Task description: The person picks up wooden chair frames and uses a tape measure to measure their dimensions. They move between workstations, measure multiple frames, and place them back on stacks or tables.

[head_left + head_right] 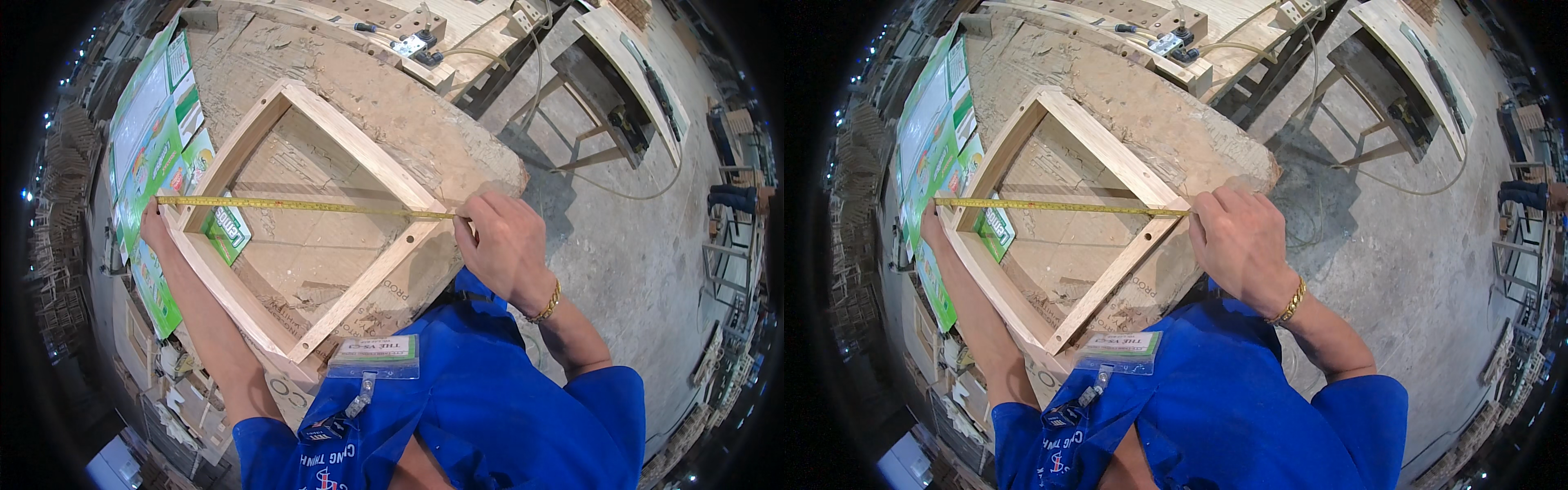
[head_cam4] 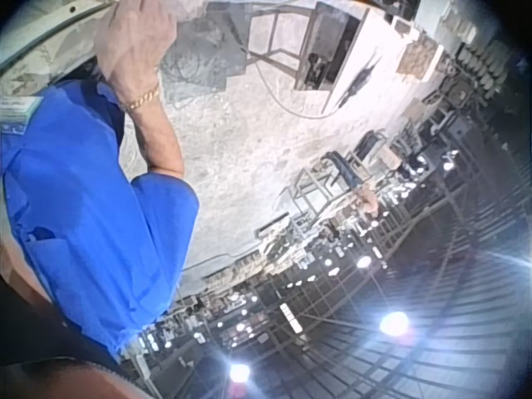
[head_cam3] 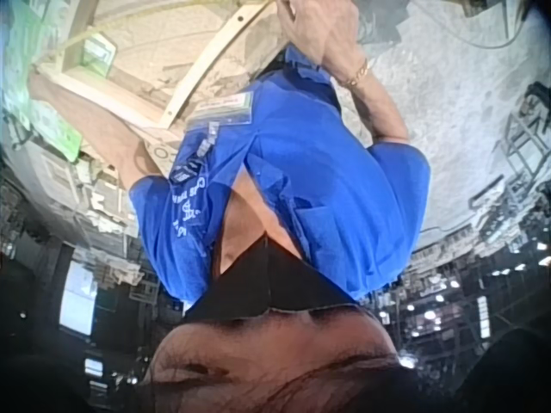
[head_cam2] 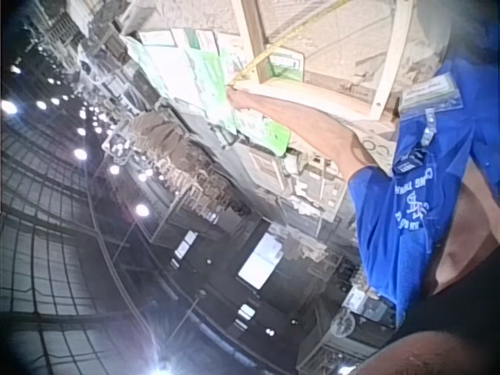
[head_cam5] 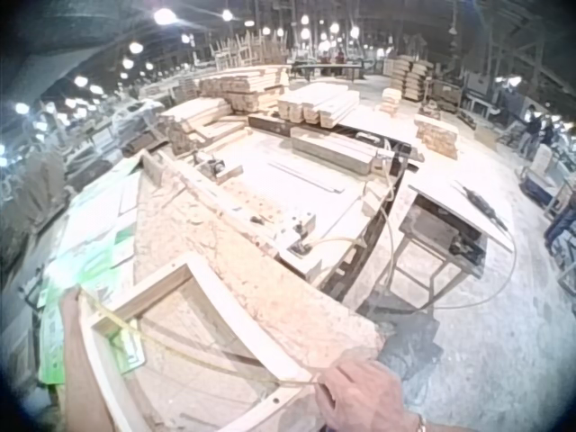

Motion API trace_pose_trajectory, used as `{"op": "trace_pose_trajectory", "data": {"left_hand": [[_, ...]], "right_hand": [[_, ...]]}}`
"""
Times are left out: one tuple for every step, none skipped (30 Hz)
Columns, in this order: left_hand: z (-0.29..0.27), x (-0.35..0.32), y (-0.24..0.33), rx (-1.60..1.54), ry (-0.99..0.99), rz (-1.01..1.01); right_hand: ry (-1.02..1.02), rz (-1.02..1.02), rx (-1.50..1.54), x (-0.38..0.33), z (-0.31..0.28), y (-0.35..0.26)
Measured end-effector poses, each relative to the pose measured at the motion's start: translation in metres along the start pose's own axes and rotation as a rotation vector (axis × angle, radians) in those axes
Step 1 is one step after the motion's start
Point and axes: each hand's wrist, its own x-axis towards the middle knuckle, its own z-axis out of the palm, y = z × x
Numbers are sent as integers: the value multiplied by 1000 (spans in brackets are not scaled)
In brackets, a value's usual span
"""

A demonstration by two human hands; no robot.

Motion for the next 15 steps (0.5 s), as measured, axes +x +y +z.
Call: {"op": "trace_pose_trajectory", "data": {"left_hand": [[1,0,-1,0,-1,-13],[1,-1,-2,19,7,-21],[3,-1,-4,38,14,-29],[2,1,-3,58,22,-30],[2,2,-2,79,19,-23],[2,2,-3,100,16,-17],[0,4,-1,118,21,-1],[-2,6,1,122,4,-17],[-4,7,3,127,-9,-33],[-12,8,3,123,-11,-50],[-13,6,9,35,1,-28],[-14,1,13,-52,16,-1],[-12,-5,19,-140,26,25],[-10,-13,34,-217,36,-25],[-2,-23,50,-371,-10,-55]], "right_hand": [[1,2,2,0,1,0],[3,5,4,0,2,0],[3,8,4,0,2,0],[0,13,7,0,2,0],[-3,18,9,0,1,0],[-7,23,10,0,-1,0],[0,22,16,1,-1,1],[5,18,23,1,-2,2],[10,11,33,1,-3,3],[-9,16,53,2,-2,1],[-19,27,79,3,-3,2],[-30,34,108,3,-4,3],[-48,58,167,5,-5,5],[-61,90,217,6,-7,8],[-80,125,251,8,-9,11]]}}
